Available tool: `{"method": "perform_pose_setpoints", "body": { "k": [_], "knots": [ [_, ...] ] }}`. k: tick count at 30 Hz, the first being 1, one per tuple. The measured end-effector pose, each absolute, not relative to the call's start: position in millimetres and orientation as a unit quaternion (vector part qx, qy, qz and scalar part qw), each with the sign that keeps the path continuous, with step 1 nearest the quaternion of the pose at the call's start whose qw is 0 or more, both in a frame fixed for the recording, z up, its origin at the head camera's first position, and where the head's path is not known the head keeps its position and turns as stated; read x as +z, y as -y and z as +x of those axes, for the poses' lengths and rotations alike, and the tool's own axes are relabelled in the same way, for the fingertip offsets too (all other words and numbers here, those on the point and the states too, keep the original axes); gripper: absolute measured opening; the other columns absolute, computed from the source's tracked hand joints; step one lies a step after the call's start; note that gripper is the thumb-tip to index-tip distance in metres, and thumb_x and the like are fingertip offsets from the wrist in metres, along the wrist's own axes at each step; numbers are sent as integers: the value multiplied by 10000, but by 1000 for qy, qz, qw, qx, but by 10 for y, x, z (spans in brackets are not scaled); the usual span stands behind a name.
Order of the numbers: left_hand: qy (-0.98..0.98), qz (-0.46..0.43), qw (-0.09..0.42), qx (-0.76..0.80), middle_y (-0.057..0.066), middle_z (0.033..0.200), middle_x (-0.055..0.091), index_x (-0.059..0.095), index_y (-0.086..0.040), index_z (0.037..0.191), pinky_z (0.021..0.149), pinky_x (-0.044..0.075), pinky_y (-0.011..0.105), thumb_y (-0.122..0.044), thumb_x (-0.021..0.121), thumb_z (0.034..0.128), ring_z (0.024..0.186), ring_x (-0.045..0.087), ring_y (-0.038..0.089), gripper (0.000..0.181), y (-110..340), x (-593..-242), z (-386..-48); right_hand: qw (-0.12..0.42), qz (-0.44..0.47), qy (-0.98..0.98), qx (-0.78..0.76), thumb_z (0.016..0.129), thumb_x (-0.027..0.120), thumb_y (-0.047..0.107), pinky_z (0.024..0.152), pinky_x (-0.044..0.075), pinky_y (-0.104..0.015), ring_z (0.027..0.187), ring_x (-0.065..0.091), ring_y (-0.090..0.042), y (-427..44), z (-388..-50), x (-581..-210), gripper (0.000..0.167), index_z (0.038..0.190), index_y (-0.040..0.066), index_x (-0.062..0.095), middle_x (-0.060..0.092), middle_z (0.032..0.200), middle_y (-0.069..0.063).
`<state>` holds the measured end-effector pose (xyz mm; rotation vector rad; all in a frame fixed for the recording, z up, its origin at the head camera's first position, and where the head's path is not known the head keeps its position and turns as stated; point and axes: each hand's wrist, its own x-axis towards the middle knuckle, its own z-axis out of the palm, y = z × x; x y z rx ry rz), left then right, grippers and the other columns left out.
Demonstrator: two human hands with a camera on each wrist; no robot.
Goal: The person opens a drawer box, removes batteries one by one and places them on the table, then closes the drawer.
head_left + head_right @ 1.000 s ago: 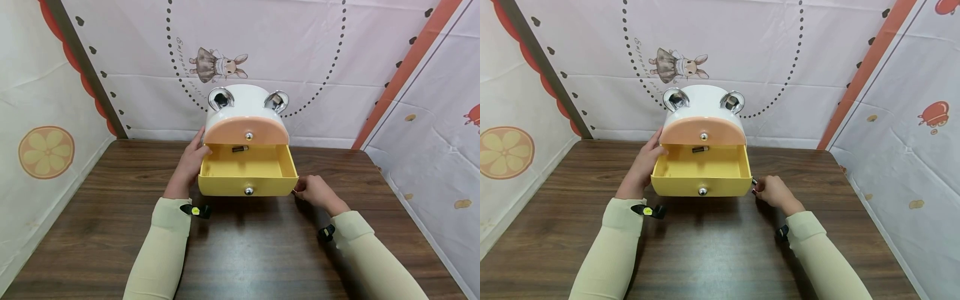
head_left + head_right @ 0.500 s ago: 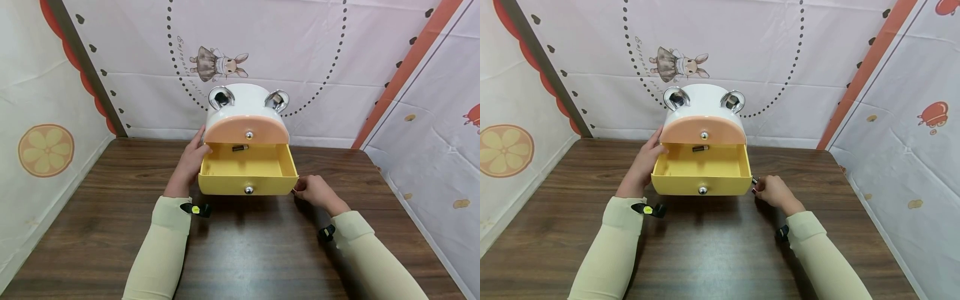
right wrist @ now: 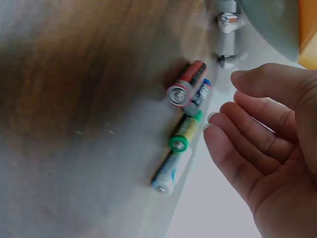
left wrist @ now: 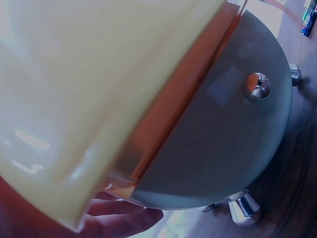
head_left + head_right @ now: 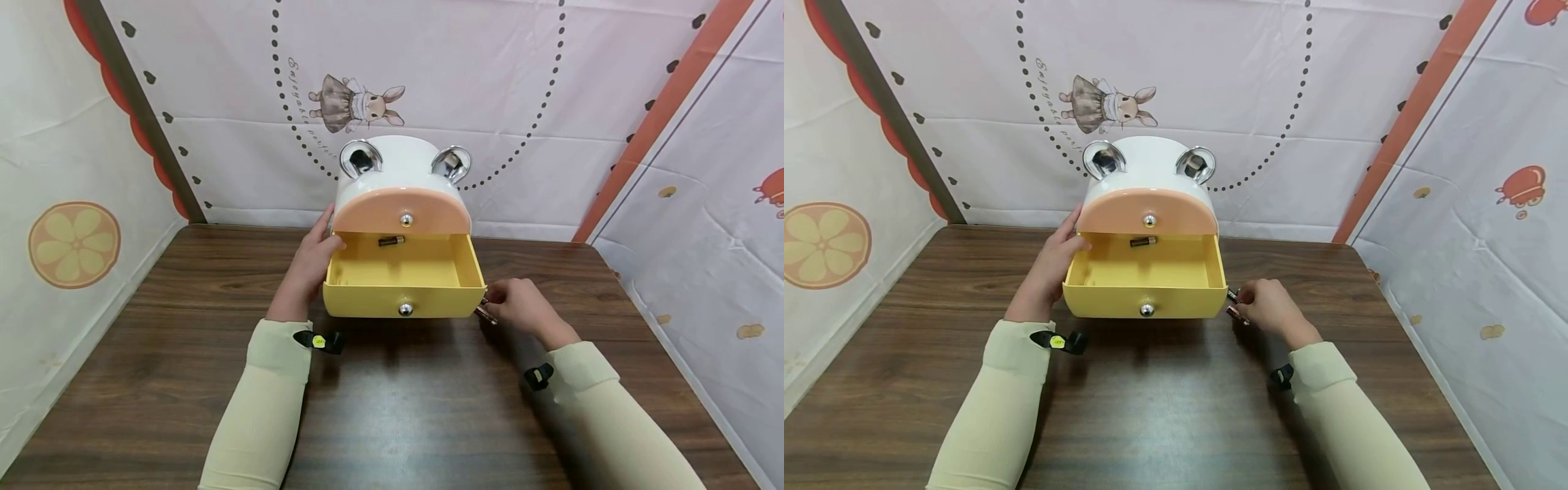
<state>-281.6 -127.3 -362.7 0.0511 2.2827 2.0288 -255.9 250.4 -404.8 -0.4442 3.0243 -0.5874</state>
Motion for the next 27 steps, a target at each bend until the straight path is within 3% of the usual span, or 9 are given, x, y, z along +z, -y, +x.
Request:
{"method": "perform_pose_setpoints", "body": {
  "k": [18, 27],
  "knots": [
    [-746, 21, 41, 664, -31, 1629, 149, 177, -458, 1520, 1089, 351, 556, -154, 468, 867, 1384, 364, 328, 777, 1279, -3633, -2818, -29, -158, -970, -182, 870, 668, 184, 641, 522, -352, 734, 615, -166, -2430, -2482, -3750, 146, 965, 83, 715, 690, 841, -42],
    [-747, 18, 43, 664, -31, 1628, 154, 163, -445, 1528, 1106, 331, 552, -157, 467, 869, 1401, 342, 317, 781, 1283, -3620, -2807, -117, -192, -964, -146, 889, 650, 154, 684, 524, -404, 772, 603, -209, -2360, -2401, -3648, 167, 996, 43, 714, 666, 886, -82]
  ]
}}
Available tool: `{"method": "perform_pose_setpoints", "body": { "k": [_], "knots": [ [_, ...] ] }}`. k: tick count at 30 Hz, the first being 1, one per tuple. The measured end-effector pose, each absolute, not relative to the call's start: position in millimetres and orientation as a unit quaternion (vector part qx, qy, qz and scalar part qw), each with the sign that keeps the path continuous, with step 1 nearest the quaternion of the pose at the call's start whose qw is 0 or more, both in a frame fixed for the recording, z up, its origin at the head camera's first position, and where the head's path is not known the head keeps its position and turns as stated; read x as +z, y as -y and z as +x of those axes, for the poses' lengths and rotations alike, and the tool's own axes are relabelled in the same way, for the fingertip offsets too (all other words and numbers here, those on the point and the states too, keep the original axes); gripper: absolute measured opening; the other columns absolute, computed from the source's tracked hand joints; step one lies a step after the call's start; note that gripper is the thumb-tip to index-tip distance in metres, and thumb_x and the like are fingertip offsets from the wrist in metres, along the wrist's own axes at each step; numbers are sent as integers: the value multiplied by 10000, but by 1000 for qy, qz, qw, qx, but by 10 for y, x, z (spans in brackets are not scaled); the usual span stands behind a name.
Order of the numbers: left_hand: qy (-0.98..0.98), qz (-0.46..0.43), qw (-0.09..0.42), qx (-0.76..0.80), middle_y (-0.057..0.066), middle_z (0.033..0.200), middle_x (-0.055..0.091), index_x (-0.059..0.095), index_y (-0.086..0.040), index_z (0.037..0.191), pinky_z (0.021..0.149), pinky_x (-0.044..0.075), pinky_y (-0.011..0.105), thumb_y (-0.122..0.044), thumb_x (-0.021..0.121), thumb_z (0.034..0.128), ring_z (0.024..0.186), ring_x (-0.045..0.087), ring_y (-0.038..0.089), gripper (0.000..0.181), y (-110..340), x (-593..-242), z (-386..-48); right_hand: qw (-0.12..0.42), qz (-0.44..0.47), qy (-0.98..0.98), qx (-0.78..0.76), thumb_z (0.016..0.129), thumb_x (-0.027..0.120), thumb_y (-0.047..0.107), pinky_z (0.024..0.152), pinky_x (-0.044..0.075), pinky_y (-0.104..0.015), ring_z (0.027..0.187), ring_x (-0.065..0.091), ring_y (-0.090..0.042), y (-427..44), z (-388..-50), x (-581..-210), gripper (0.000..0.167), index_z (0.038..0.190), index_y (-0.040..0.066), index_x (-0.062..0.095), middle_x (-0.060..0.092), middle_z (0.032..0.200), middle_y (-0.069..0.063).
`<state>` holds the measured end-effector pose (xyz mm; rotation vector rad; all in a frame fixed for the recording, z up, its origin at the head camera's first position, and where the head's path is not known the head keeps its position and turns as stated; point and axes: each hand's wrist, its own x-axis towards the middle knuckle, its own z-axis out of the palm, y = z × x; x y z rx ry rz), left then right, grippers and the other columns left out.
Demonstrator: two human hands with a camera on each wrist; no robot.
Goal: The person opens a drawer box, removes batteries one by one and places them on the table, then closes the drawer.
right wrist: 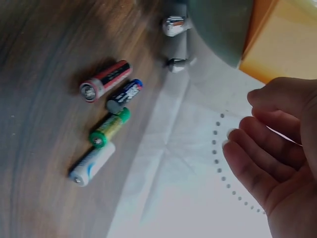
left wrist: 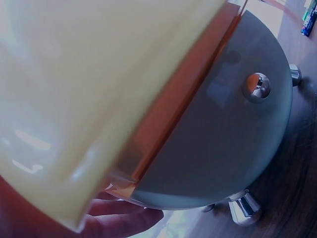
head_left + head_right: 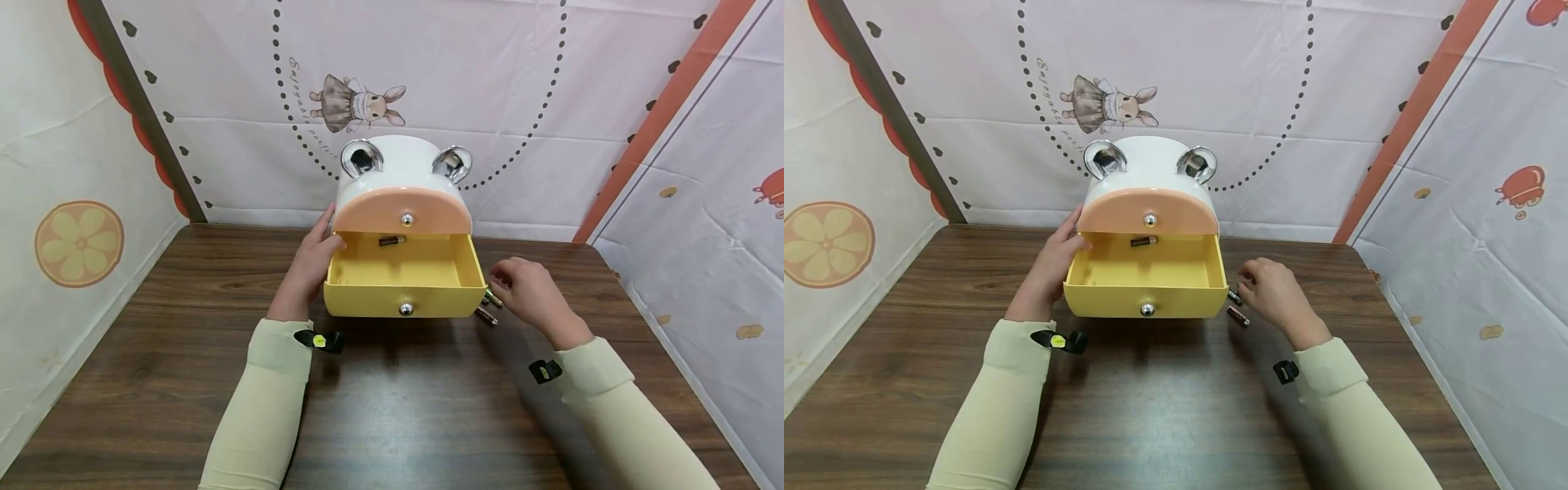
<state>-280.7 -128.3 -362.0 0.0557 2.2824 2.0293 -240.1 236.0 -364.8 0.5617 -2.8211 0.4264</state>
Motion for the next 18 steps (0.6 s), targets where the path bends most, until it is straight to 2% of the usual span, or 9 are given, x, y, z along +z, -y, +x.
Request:
{"method": "perform_pose_setpoints", "body": {
  "k": [11, 18],
  "knots": [
    [-745, 16, 46, 665, 1, 1612, 227, 166, -432, 1533, 1098, 344, 547, -158, 467, 867, 1386, 369, 315, 781, 1276, -3617, -2822, 282, 262, 916, 114, 849, 645, 43, 636, 529, -414, 746, 614, -241, -2253, -2334, -3535, 98, 924, 10, 700, 660, 858, -118],
    [-740, 18, 48, 670, 9, 1606, 244, 167, -434, 1532, 1086, 360, 547, -157, 465, 865, 1374, 387, 319, 782, 1285, -3617, -2828, 322, 287, 896, 109, 821, 696, 52, 679, 556, -422, 807, 651, -268, -2202, -2312, -3439, 128, 940, 6, 696, 681, 910, -137]
  ]
}}
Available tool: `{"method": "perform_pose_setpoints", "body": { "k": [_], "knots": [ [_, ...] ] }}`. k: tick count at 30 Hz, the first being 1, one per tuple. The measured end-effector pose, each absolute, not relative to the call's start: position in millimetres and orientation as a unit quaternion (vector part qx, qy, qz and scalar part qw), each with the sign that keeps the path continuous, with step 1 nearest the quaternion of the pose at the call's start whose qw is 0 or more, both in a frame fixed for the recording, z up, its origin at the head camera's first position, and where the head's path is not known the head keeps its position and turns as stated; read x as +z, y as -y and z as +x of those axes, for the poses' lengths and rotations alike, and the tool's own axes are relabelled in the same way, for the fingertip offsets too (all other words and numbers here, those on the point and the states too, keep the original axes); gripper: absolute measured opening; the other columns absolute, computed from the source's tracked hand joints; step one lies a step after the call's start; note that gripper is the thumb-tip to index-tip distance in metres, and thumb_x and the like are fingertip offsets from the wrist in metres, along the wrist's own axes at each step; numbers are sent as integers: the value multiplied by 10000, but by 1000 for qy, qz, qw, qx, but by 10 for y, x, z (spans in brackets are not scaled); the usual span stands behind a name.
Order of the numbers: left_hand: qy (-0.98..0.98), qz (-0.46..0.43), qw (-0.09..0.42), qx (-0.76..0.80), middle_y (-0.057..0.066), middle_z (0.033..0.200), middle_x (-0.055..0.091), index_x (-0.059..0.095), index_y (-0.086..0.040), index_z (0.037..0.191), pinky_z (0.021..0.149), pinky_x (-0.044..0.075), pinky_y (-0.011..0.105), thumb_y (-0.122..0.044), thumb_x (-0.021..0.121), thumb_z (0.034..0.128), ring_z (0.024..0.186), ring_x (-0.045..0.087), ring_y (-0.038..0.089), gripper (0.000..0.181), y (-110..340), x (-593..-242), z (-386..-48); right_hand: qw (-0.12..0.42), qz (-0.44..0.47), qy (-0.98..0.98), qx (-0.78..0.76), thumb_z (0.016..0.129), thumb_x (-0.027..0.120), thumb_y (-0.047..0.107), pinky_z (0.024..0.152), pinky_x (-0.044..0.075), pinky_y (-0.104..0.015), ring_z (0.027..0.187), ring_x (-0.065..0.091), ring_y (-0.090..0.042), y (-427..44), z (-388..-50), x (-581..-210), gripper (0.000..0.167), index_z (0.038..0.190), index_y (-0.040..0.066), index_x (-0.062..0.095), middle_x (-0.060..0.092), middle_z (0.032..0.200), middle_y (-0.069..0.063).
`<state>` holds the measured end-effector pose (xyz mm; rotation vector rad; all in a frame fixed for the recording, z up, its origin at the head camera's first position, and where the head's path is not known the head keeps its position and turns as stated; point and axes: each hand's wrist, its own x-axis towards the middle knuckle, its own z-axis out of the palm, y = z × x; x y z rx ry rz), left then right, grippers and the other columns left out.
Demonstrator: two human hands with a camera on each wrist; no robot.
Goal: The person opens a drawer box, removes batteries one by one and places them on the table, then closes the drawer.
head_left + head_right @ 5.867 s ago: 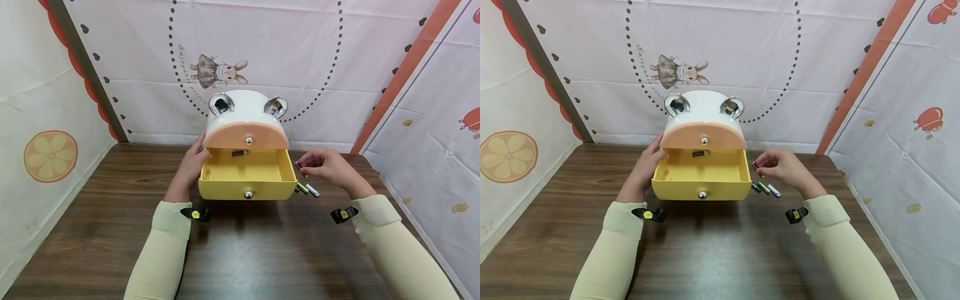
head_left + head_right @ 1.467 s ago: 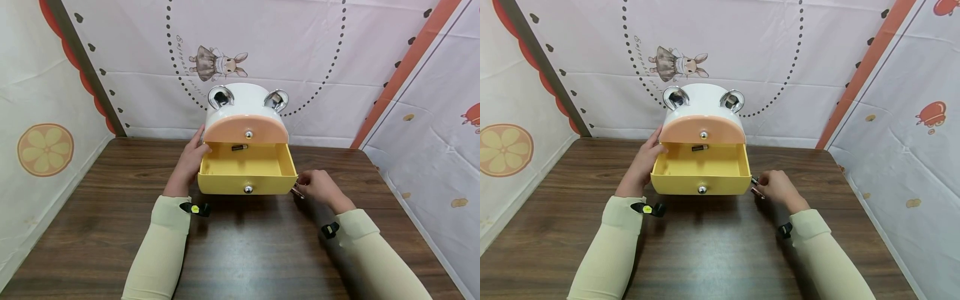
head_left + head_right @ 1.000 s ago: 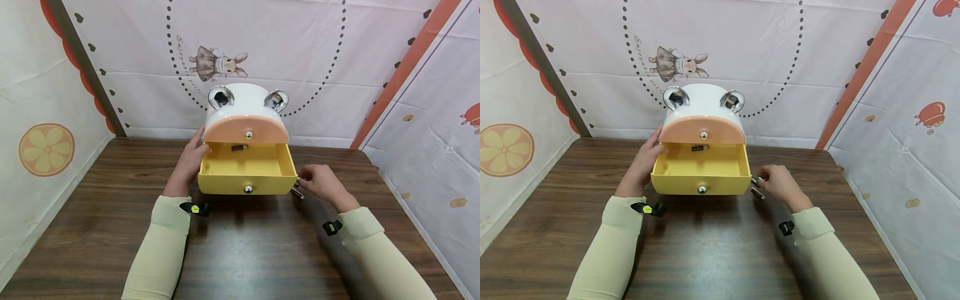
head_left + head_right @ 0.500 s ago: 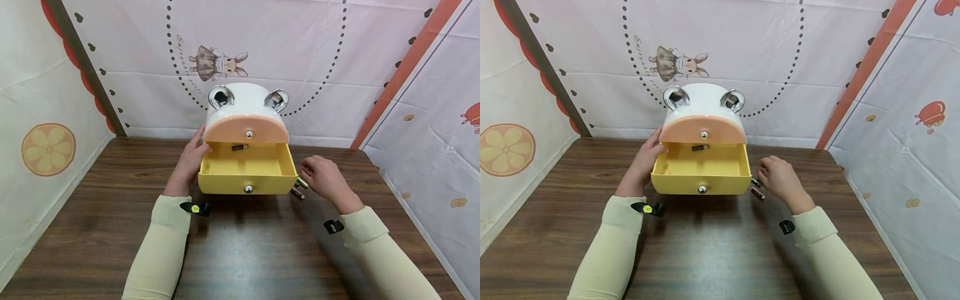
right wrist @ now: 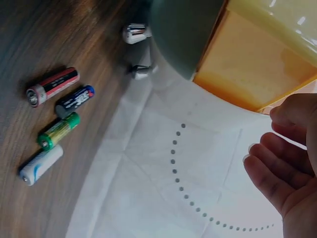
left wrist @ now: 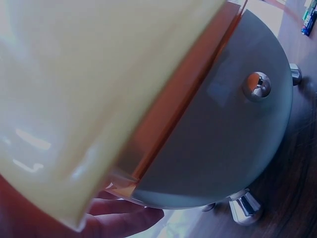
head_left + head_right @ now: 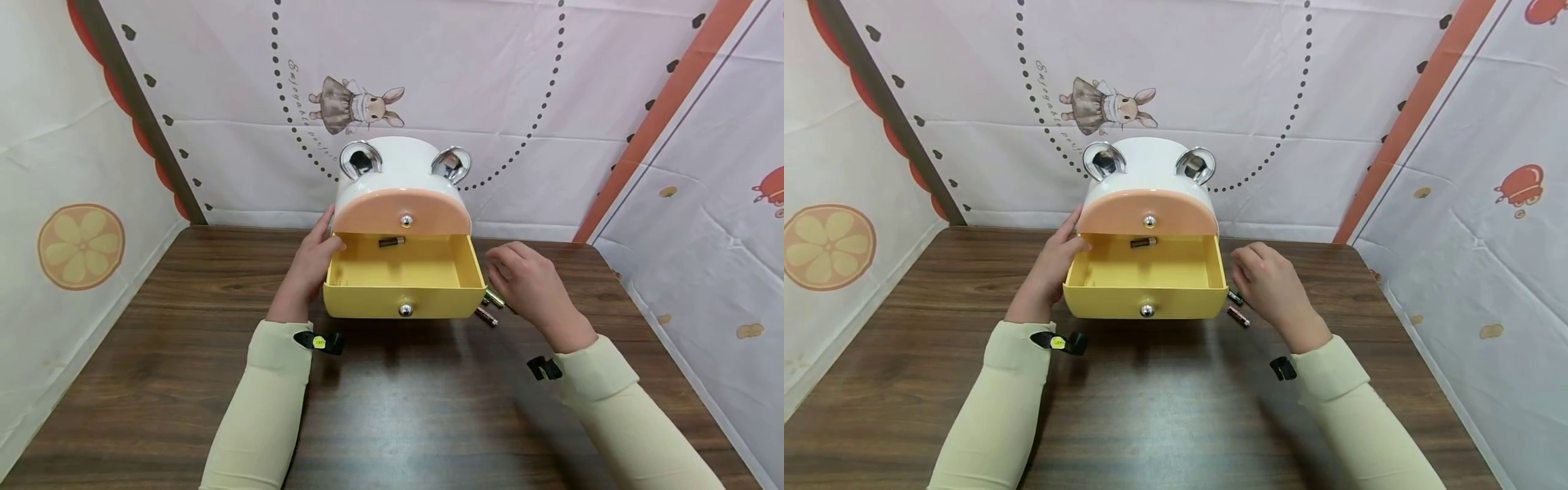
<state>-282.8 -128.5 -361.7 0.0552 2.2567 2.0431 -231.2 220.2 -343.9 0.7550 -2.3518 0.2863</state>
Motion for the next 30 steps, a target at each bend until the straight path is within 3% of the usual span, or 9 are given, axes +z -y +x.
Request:
{"method": "perform_pose_setpoints", "body": {
  "k": [11, 30],
  "knots": [
    [-742, 19, 47, 668, 16, 1595, 272, 186, -469, 1514, 1068, 381, 548, -160, 467, 865, 1353, 411, 324, 772, 1295, -3623, -2819, 345, 310, 877, 122, 827, 718, 98, 704, 556, -428, 843, 660, -280, -2083, -2280, -3322, 156, 955, 11, 697, 691, 926, -140],
    [-753, 22, 40, 656, 6, 1601, 256, 175, -461, 1519, 1110, 322, 550, -163, 467, 864, 1395, 355, 305, 776, 1292, -3617, -2816, 313, 332, 877, 151, 812, 756, 100, 762, 563, -427, 887, 667, -287, -1865, -2251, -3226, 231, 1019, 8, 708, 706, 976, -149]
  ]
}}
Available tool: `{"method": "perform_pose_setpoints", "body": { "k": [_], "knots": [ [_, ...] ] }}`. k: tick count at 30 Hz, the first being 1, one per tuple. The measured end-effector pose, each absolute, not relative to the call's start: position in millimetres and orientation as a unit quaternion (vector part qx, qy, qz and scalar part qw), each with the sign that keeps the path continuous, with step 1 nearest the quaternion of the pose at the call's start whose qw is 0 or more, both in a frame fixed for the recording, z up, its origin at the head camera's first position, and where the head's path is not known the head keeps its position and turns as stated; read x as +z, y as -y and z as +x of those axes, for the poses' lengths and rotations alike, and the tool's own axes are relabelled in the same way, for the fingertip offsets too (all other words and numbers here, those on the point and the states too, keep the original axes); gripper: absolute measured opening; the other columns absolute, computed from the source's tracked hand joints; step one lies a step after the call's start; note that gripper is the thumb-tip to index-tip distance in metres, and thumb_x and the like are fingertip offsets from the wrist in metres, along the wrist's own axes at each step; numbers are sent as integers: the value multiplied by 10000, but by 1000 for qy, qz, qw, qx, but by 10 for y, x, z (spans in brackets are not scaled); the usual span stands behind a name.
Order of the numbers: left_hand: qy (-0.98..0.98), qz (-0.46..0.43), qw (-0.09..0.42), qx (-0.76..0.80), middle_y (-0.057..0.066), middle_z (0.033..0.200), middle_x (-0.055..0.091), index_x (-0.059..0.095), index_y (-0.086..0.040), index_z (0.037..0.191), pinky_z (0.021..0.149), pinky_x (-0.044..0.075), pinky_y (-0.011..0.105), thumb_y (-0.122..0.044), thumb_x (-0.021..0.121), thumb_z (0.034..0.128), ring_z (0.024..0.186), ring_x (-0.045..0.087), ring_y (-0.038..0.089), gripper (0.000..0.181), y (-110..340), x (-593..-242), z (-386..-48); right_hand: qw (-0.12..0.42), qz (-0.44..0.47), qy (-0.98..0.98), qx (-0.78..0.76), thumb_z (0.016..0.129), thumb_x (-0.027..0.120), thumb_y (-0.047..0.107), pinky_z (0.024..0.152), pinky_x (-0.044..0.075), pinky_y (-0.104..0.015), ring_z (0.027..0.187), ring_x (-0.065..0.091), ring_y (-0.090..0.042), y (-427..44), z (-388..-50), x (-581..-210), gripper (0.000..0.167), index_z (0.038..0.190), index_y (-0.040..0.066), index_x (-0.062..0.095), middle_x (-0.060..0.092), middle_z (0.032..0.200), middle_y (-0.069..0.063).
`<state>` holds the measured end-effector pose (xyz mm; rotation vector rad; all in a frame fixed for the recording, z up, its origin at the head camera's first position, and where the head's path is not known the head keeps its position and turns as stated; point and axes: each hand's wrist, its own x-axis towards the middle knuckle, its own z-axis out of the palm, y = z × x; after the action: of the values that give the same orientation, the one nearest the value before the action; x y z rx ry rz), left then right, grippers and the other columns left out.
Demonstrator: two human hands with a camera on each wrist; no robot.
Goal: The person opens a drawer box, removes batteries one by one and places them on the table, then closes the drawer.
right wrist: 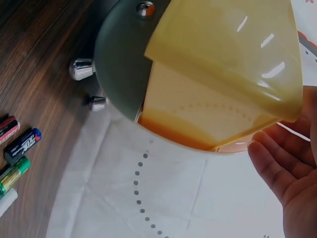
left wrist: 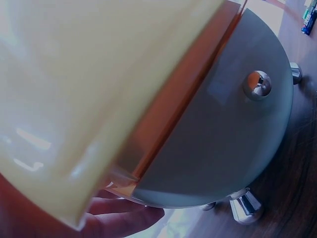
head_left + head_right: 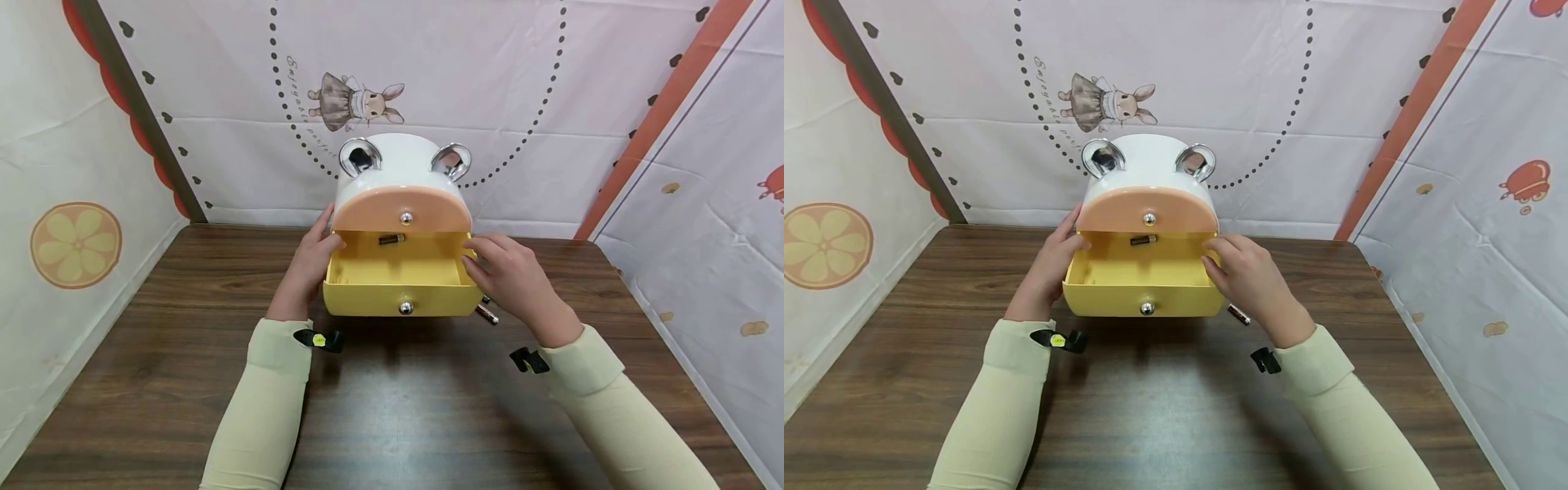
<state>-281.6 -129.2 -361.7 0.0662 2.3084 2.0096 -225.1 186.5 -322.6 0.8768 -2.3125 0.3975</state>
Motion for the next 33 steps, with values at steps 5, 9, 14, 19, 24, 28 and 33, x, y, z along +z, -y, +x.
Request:
{"method": "perform_pose_setpoints", "body": {
  "k": [5, 9, 14, 19, 24, 28, 33],
  "knots": [
    [-751, 22, 40, 659, 11, 1603, 254, 172, -444, 1527, 1106, 326, 553, -157, 466, 864, 1397, 352, 312, 780, 1291, -3613, -2814, 309, 334, 877, 155, 824, 746, 102, 725, 559, -405, 833, 663, -269, -1797, -2253, -3218, 213, 1015, 14, 711, 713, 960, -142],
    [-749, 19, 42, 661, 20, 1601, 260, 173, -446, 1526, 1106, 329, 550, -154, 462, 862, 1397, 355, 313, 781, 1293, -3608, -2810, 294, 332, 882, 158, 837, 730, 99, 742, 560, -402, 842, 674, -262, -1732, -2254, -3207, 193, 1013, 23, 714, 723, 956, -129],
    [-749, 18, 42, 661, 33, 1597, 272, 173, -447, 1526, 1106, 330, 551, -154, 460, 862, 1394, 360, 315, 781, 1298, -3609, -2815, 282, 336, 883, 166, 841, 720, 84, 753, 558, -394, 846, 677, -247, -1651, -2264, -3195, 179, 1013, 36, 717, 725, 952, -104],
    [-748, 21, 42, 662, 33, 1595, 276, 177, -459, 1520, 1103, 335, 547, -152, 462, 860, 1388, 369, 316, 782, 1292, -3611, -2815, 279, 345, 880, 170, 845, 715, 77, 739, 554, -378, 821, 674, -233, -1594, -2291, -3197, 173, 1012, 32, 723, 727, 953, -95],
    [-748, 21, 45, 662, 29, 1594, 278, 172, -448, 1526, 1096, 345, 547, -150, 464, 863, 1383, 376, 320, 784, 1288, -3616, -2815, 278, 347, 879, 170, 843, 713, 82, 747, 554, -378, 829, 680, -232, -1542, -2327, -3206, 171, 1006, 33, 732, 734, 954, -93],
    [-749, 17, 46, 660, 23, 1594, 279, 173, -456, 1523, 1092, 350, 547, -150, 467, 863, 1380, 380, 319, 784, 1293, -3617, -2815, 271, 352, 881, 166, 853, 703, 103, 753, 550, -380, 836, 681, -227, -1481, -2336, -3184, 173, 1011, 38, 733, 734, 960, -92],
    [-750, 17, 48, 659, 33, 1587, 291, 179, -468, 1516, 1074, 369, 549, -144, 464, 857, 1362, 403, 327, 788, 1294, -3611, -2814, 243, 348, 890, 165, 868, 685, 122, 761, 543, -392, 844, 681, -219, -1417, -2347, -3161, 177, 1023, 49, 729, 731, 972, -84]
  ]
}}
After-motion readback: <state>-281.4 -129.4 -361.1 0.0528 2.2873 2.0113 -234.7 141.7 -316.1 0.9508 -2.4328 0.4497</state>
